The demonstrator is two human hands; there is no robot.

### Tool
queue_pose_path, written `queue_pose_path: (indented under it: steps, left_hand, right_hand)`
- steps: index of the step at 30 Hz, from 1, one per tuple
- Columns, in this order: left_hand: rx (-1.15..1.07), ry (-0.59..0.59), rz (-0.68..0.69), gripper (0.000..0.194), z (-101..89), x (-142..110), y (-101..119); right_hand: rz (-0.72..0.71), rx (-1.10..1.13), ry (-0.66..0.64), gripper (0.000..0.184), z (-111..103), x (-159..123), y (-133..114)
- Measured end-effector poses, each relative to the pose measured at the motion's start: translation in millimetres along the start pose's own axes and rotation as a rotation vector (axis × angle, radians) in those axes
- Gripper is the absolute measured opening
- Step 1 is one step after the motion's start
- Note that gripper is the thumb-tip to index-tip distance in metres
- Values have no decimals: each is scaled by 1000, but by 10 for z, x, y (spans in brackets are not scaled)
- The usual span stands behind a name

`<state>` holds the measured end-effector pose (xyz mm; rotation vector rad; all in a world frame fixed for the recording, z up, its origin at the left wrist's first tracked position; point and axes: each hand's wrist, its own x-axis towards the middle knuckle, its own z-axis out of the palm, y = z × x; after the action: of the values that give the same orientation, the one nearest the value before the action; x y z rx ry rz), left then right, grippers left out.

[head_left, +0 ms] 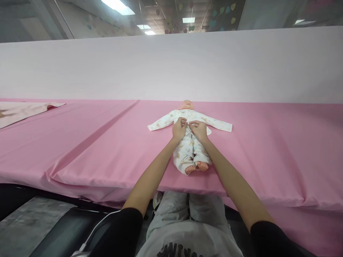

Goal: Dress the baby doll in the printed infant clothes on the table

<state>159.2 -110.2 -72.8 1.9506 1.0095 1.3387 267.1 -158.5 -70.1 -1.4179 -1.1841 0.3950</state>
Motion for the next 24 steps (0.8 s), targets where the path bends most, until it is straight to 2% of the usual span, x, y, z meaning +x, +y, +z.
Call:
queue_pose_path:
  steps: [6,9,15,24]
  left_hand:
    - [-13,42,-25,13,34,2,-24]
    - [13,50,-57,12,35,-6,2]
    - [39,50,-85,8,16,-23,59]
    - [110,66,-46,11,2,-56,113]
  right_hand:
    - [-44,-102,35,20,8,40,29]
    - [-20,-131,15,16,11,51,19]
    - [13,-114,7,13,7,80,42]
    - [-3,-24,-12,19,22,102,128]
